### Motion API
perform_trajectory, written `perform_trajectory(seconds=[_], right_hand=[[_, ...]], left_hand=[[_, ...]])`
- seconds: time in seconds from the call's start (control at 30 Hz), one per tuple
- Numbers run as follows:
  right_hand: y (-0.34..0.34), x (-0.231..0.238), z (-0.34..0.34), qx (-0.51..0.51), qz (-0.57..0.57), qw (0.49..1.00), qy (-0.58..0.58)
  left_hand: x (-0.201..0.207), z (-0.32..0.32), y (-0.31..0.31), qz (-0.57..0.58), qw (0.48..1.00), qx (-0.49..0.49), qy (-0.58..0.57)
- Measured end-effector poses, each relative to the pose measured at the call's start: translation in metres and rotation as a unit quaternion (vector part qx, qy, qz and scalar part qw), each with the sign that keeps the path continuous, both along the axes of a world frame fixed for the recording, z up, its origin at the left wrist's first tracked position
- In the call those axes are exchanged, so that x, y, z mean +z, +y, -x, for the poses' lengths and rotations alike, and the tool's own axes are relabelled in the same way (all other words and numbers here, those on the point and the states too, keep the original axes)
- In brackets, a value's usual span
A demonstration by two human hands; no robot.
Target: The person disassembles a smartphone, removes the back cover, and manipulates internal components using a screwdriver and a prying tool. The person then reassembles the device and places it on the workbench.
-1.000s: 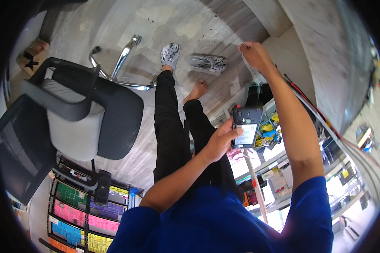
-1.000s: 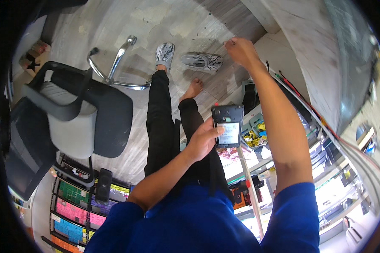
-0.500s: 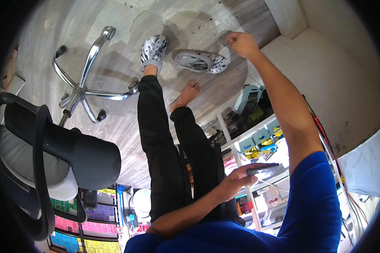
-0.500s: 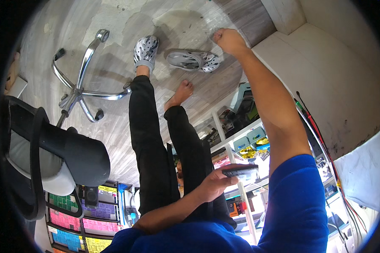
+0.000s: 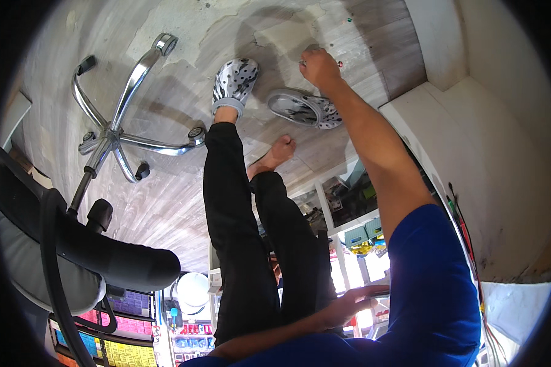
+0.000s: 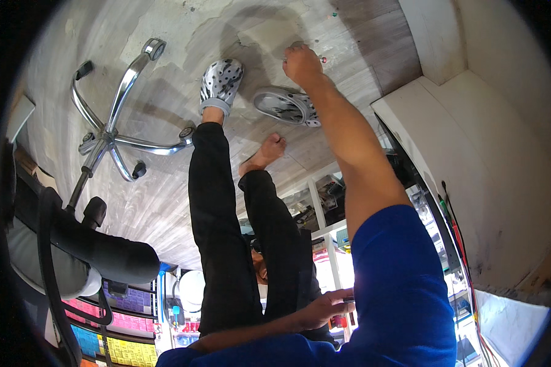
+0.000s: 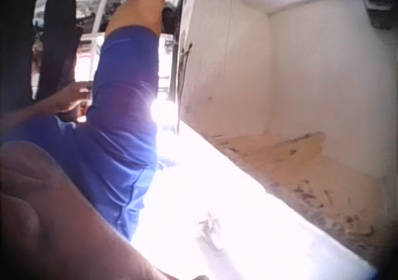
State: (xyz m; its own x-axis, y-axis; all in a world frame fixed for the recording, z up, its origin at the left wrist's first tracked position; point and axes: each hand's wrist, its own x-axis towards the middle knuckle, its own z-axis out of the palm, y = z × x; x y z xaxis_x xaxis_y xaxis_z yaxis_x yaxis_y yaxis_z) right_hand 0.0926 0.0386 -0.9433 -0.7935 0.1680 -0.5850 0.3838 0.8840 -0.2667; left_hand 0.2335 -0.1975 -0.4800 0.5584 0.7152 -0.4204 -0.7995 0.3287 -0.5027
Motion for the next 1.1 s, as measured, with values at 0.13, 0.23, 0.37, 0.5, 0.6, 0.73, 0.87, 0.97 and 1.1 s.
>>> perform_trajectory(seconds=[0.13,0.23,0.37,0.5,0.6,0.73,0.87,0.97,1.1], right_hand=[[-0.016,-0.031,-0.004,0.037,-0.086,0.996,0.003],[-0.023,-0.050,-0.017,0.109,-0.139,0.984,-0.008],[-0.025,-0.055,-0.014,0.085,-0.110,0.989,-0.042],[-0.028,-0.036,-0.005,0.011,-0.071,0.996,-0.051],[-0.016,-0.011,0.002,0.017,-0.028,0.997,-0.077],[-0.011,0.078,0.032,-0.050,0.089,0.984,-0.149],[-0.018,0.189,0.052,-0.001,0.114,0.982,-0.151],[-0.025,0.294,0.077,0.033,0.126,0.985,-0.117],[-0.031,0.426,0.101,0.146,0.147,0.977,0.049]], left_hand=[[0.003,-0.008,-0.001,-0.019,0.999,0.011,0.032],[-0.005,0.003,0.003,-0.088,0.995,-0.030,0.038],[-0.011,0.025,0.014,-0.133,0.985,-0.109,0.008],[-0.009,0.037,0.014,-0.175,0.972,-0.065,0.139],[-0.006,0.009,0.007,-0.118,0.988,-0.045,0.093],[0.011,0.001,0.016,-0.005,0.998,-0.028,0.056],[0.033,-0.013,0.011,-0.028,0.989,0.029,0.143],[0.064,-0.006,0.018,-0.027,0.977,0.056,0.203],[0.126,0.022,0.023,-0.042,0.958,0.081,0.274]])
